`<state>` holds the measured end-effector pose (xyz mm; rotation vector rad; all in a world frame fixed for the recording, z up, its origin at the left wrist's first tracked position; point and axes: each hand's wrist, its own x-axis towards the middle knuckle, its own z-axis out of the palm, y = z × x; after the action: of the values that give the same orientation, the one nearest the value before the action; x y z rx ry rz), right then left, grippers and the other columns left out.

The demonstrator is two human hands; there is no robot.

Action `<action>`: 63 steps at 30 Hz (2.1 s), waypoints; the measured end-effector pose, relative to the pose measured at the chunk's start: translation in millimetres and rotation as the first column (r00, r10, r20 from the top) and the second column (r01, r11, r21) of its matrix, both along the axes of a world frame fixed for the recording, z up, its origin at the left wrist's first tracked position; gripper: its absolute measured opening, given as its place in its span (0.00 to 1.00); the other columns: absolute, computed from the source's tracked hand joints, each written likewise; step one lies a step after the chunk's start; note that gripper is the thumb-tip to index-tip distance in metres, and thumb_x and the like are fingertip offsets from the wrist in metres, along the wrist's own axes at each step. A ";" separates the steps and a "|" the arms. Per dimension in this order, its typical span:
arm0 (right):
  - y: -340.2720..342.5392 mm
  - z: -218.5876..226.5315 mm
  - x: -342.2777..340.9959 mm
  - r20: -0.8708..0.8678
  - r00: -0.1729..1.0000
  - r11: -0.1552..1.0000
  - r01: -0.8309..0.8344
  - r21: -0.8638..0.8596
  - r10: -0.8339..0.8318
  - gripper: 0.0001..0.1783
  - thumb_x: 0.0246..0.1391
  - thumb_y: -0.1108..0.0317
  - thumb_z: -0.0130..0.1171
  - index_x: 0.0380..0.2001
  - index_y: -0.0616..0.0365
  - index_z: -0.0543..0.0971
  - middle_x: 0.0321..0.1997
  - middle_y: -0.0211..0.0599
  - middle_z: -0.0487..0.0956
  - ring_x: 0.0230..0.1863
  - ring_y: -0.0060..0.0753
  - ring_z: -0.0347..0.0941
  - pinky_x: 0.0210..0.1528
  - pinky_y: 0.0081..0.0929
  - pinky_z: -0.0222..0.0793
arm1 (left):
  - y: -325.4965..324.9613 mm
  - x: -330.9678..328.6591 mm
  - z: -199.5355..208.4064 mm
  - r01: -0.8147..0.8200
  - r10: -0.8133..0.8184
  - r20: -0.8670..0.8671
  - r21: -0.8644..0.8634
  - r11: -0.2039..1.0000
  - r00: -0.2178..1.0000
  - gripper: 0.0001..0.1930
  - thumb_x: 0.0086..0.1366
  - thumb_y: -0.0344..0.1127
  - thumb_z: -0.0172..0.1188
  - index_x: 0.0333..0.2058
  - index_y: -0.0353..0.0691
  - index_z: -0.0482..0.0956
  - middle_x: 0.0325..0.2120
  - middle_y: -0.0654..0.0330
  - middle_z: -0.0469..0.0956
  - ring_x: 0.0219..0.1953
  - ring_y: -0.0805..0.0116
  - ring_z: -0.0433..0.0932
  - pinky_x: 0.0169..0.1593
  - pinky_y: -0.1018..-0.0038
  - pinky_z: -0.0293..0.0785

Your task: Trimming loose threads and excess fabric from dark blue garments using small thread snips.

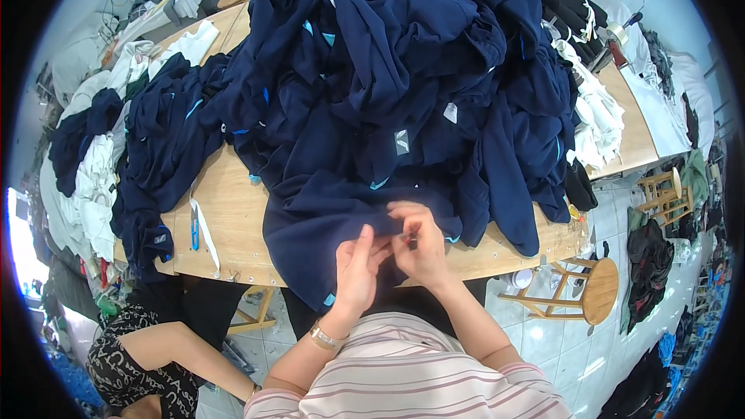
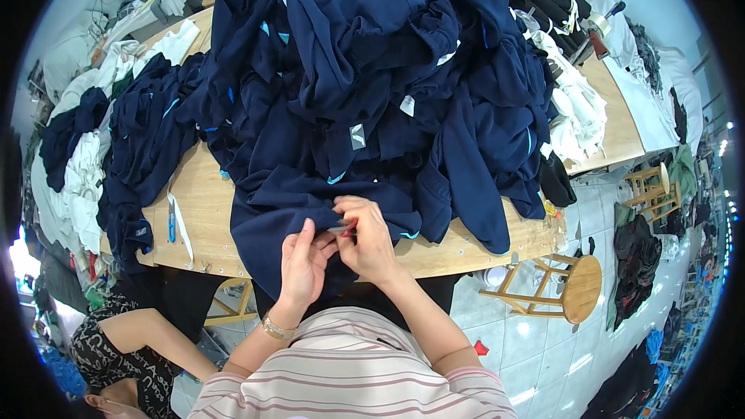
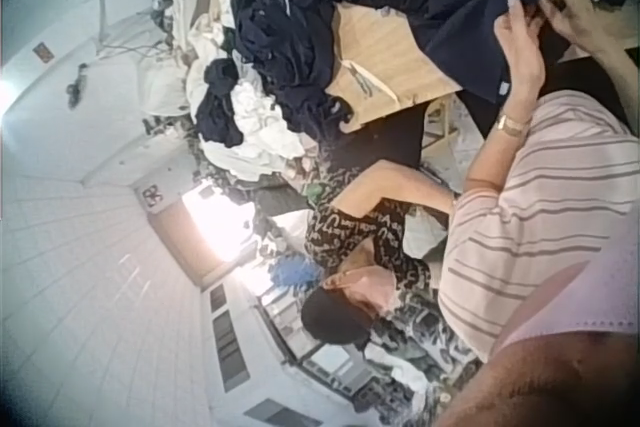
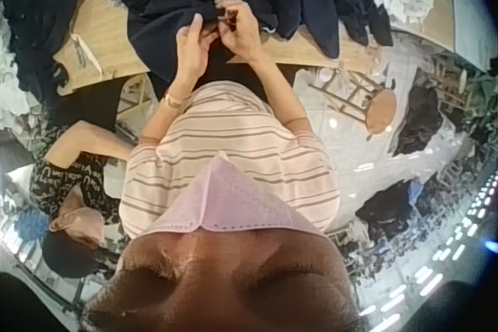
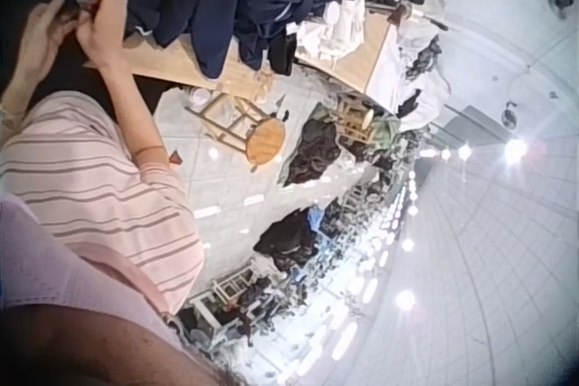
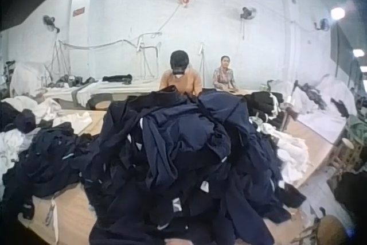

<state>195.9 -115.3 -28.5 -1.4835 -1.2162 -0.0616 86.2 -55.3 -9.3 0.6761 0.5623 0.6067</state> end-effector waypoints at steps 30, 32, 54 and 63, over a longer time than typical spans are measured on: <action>-24.8 12.8 20.2 -0.628 0.778 0.996 -0.050 -0.075 -0.008 0.15 0.50 0.78 0.55 0.27 0.54 0.58 0.28 0.33 0.72 0.27 0.13 0.63 0.31 0.12 0.61 | 46.4 27.0 6.2 0.292 -0.251 -0.150 0.451 0.843 0.956 0.09 0.65 0.39 0.52 0.29 0.40 0.70 0.22 0.73 0.67 0.26 0.86 0.61 0.31 0.88 0.58; -21.7 14.1 21.6 -0.716 0.696 0.997 -0.079 0.010 0.062 0.15 0.51 0.79 0.54 0.28 0.54 0.57 0.28 0.32 0.72 0.27 0.12 0.63 0.31 0.11 0.60 | 46.1 26.8 9.9 0.277 -0.248 -0.131 0.304 0.911 0.960 0.09 0.65 0.39 0.52 0.29 0.41 0.70 0.21 0.74 0.66 0.25 0.87 0.61 0.30 0.88 0.57; -20.5 -1.8 23.9 -0.850 0.429 0.950 -0.193 0.244 0.306 0.16 0.49 0.81 0.56 0.29 0.51 0.60 0.31 0.33 0.73 0.34 0.18 0.69 0.38 0.16 0.64 | 38.9 22.9 29.7 0.151 -0.115 -0.125 0.335 0.930 0.986 0.10 0.67 0.36 0.48 0.25 0.43 0.67 0.20 0.74 0.63 0.24 0.87 0.61 0.29 0.88 0.59; -25.2 -9.6 31.7 -0.847 0.385 0.929 -0.101 0.355 0.365 0.16 0.48 0.82 0.56 0.29 0.51 0.61 0.31 0.33 0.74 0.35 0.19 0.70 0.40 0.15 0.64 | 32.6 27.6 17.8 0.248 -0.241 -0.087 0.087 0.965 0.967 0.09 0.67 0.37 0.48 0.28 0.40 0.71 0.29 0.64 0.76 0.33 0.77 0.76 0.39 0.82 0.73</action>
<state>227.6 -140.5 -38.1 -0.8286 -0.4366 0.7098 113.8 -22.6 8.5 0.8495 0.5118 0.3793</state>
